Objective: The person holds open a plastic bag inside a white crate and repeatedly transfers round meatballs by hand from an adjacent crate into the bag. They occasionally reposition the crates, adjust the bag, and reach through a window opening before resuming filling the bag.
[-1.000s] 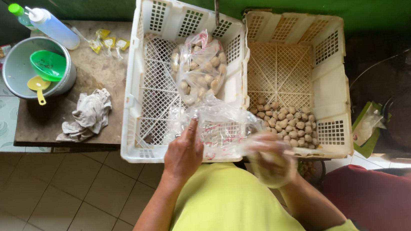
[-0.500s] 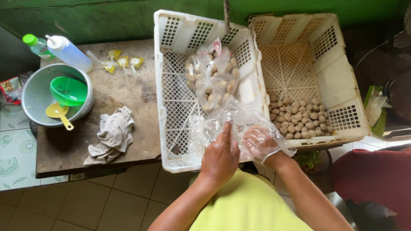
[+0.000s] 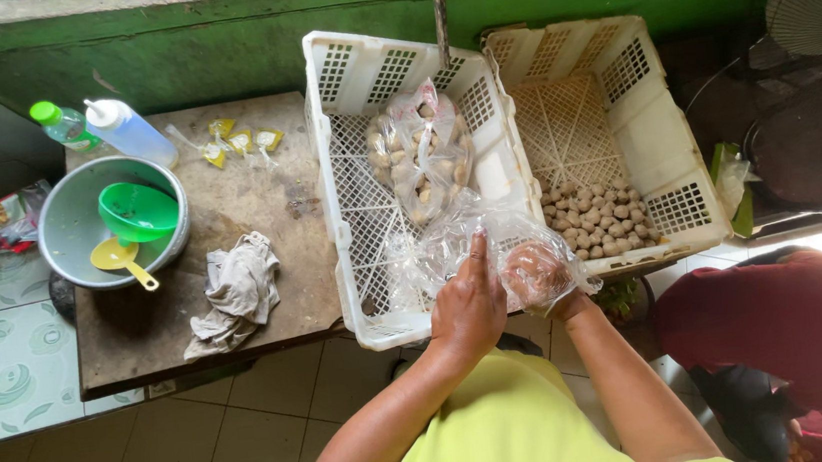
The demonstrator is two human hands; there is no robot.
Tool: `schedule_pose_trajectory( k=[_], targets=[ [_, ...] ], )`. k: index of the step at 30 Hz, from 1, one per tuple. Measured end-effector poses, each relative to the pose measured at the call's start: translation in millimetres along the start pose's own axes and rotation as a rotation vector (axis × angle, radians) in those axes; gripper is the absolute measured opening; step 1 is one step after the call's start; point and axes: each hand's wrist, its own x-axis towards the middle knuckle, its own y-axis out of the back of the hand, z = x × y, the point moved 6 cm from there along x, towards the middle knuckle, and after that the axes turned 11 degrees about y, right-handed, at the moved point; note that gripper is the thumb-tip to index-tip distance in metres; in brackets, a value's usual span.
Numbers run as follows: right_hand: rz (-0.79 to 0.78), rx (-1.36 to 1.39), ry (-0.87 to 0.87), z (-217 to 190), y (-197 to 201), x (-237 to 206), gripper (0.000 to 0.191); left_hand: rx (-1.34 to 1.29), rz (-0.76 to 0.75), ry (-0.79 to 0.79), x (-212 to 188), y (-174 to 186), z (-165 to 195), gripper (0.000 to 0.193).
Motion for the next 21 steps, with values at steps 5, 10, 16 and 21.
schedule_pose_trajectory(
  k=[5,10,16,21],
  targets=[
    [0.021,0.008,-0.014,-3,3,3,0.012,0.017,0.024,-0.01,-1,5,2,0.083],
    [0.049,0.012,0.006,-2,5,-1,0.012,0.011,-0.015,0.037,2,1,1,0.081],
    [0.051,0.029,0.044,5,0,-6,0.011,-0.019,0.086,-0.044,-2,2,-1,0.078],
    [0.034,0.146,0.052,4,2,1,0.011,0.031,0.167,-0.082,-1,5,9,0.074]
  ],
)
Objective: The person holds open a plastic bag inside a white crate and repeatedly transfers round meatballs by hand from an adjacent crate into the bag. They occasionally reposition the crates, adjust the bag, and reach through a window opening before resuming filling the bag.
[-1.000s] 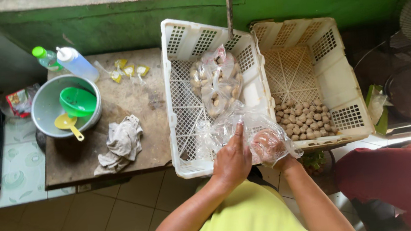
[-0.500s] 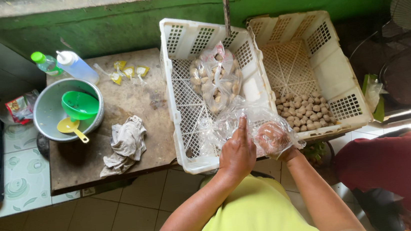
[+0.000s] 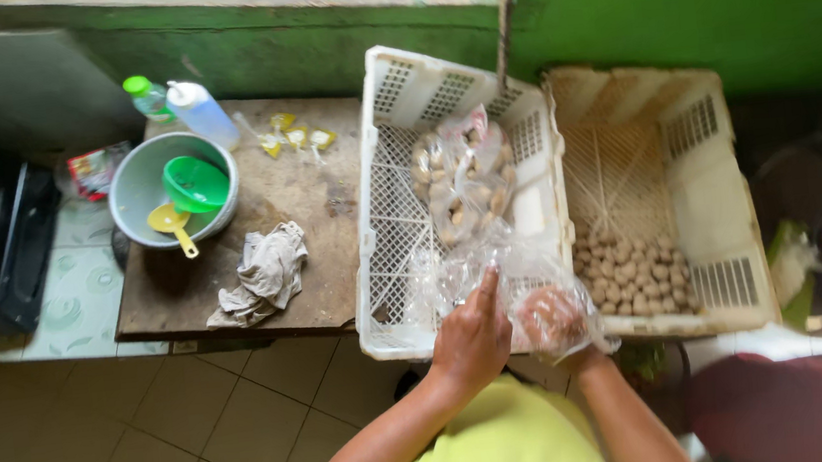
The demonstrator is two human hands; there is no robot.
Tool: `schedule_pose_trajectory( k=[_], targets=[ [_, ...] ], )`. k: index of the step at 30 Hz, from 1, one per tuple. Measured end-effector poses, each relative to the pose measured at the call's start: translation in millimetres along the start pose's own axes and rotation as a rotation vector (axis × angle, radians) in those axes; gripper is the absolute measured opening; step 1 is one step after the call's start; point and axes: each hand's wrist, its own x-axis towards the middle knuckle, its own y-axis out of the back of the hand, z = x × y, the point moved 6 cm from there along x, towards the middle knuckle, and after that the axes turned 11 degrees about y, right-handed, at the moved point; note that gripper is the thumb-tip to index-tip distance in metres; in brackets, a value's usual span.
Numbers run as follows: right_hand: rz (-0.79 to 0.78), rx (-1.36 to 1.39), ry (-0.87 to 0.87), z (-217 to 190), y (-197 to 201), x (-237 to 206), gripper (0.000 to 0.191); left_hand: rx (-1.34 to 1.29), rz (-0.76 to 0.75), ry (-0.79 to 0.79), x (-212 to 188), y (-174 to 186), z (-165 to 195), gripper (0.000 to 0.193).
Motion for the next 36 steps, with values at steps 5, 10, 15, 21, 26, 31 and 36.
schedule_pose_trajectory(
  k=[5,10,15,21,26,31,36],
  targets=[
    [-0.045,0.313,-0.07,-6,19,3,0.012,0.067,0.016,0.098,2,-6,8,0.061],
    [-0.119,1.116,-0.268,5,58,-10,0.017,0.107,0.298,-0.031,-4,6,39,0.048],
    [-0.146,1.333,-0.359,36,81,-46,0.025,0.276,0.226,0.035,-5,15,66,0.049],
    [0.091,1.441,-0.267,79,68,-74,0.034,0.257,0.126,0.013,10,91,72,0.035],
    [0.262,1.209,-0.083,102,112,-21,0.035,0.313,0.205,-0.085,97,193,25,0.049],
    [0.469,0.744,-0.313,78,135,69,0.017,0.665,0.376,-0.164,274,260,-65,0.065],
    [0.143,0.245,-0.541,106,92,187,0.025,0.847,0.373,0.016,398,270,-128,0.066]
  ],
)
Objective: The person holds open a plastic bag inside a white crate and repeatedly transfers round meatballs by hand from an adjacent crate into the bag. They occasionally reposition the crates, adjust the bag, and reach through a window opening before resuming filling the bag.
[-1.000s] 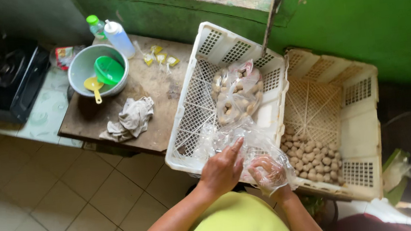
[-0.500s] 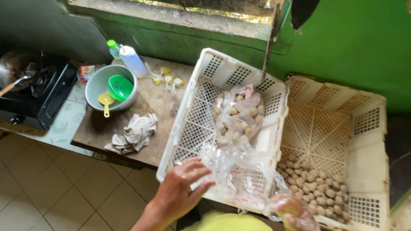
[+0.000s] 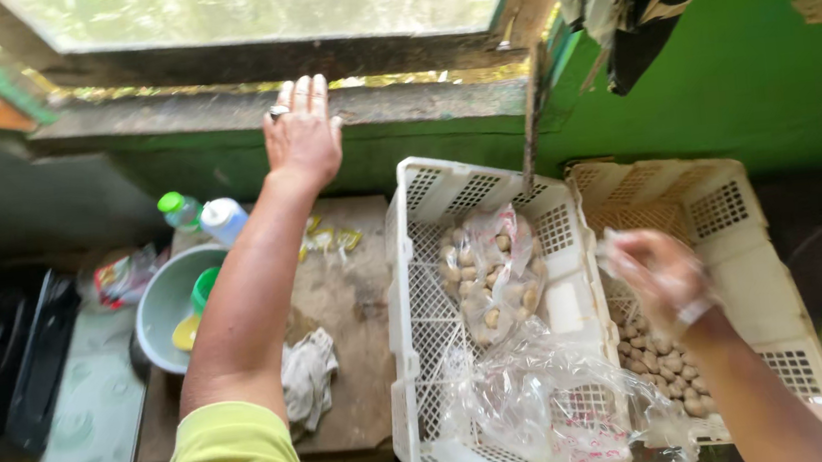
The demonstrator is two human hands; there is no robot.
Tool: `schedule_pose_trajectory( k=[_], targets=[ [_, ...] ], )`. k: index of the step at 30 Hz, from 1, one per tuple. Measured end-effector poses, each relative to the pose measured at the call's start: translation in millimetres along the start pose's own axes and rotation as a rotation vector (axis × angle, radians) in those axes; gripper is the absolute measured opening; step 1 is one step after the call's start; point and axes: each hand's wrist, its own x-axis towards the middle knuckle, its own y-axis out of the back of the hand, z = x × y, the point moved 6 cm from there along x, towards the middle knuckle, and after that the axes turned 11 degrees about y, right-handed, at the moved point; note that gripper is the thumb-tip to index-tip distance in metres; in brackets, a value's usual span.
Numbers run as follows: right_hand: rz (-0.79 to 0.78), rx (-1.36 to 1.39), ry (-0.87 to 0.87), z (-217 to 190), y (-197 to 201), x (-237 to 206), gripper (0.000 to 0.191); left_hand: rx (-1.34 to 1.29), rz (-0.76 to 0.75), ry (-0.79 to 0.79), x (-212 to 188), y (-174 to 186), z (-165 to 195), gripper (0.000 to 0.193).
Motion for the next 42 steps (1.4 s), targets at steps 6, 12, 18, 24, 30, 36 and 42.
schedule_pose_trajectory(
  k=[6,12,18,24,30,36,42],
  targets=[
    [-0.004,-0.3,-0.036,43,-52,113,0.041,-0.051,-0.238,0.186,62,-41,0,0.062],
    [0.002,-0.331,-0.097,103,-97,172,0.075,-0.098,-0.245,0.228,106,-52,9,0.081],
    [-0.023,0.055,-0.003,94,-112,149,0.059,-0.173,-0.33,0.308,131,-80,9,0.081],
    [0.183,0.513,-0.085,19,-53,104,0.064,-0.254,-0.266,0.283,141,-94,7,0.077],
    [0.388,0.129,0.071,-27,-59,132,0.054,-0.315,-0.342,0.36,134,-104,5,0.077],
    [0.506,-0.645,0.524,-82,-104,235,0.044,-0.314,-0.291,0.312,139,-91,7,0.081],
    [0.483,-0.495,0.116,-48,-104,338,0.036,-0.29,-0.338,0.344,136,-81,7,0.083]
  ],
)
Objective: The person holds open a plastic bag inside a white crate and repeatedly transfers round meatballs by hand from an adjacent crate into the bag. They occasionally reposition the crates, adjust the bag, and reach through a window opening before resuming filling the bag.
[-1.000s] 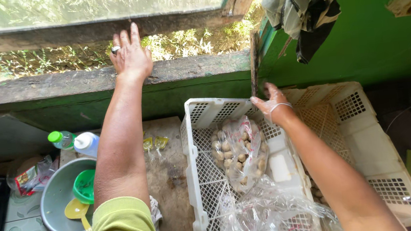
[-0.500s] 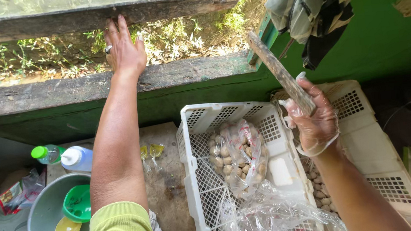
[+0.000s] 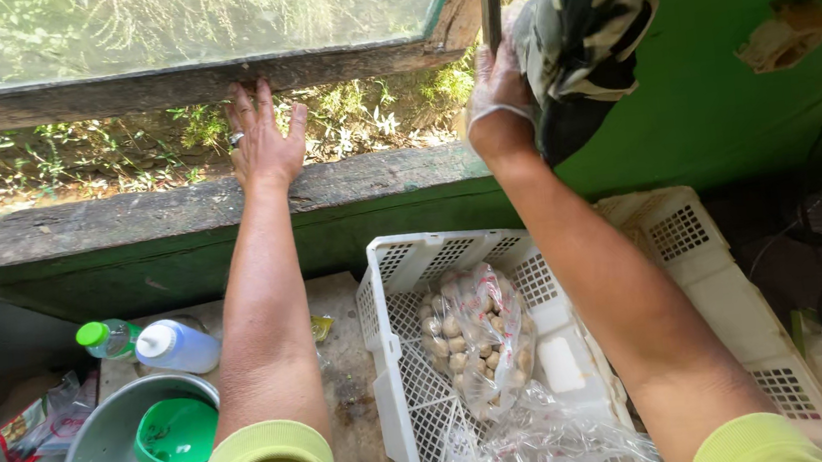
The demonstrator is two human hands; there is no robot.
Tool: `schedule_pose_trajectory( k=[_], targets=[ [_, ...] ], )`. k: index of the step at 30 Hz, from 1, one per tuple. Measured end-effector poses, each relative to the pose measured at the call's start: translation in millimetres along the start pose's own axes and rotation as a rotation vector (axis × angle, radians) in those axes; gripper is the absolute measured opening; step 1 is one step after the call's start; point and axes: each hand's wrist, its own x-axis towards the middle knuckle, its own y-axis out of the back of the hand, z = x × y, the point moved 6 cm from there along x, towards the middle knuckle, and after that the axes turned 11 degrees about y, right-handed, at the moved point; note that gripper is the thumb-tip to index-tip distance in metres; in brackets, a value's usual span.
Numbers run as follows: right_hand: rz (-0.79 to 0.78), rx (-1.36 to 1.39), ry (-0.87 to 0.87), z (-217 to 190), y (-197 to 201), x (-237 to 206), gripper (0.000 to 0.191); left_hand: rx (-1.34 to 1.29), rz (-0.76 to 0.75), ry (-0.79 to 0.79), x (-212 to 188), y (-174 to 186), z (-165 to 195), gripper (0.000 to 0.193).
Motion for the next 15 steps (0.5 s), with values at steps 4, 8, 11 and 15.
schedule_pose_trajectory(
  k=[4,8,11,15],
  targets=[
    [0.253,-0.246,0.531,-27,-4,8,0.077,-0.006,0.0,-0.006,1,1,-2,0.084],
    [-0.047,-0.522,0.589,-22,-21,9,0.09,-0.056,0.012,-0.028,6,0,-3,0.084],
    [-0.152,-0.876,0.637,-19,-23,7,0.077,-0.08,-0.046,0.016,10,0,-8,0.084],
    [-0.182,-0.752,0.546,-11,-23,15,0.073,-0.037,-0.12,0.07,10,2,-5,0.084]
  ],
)
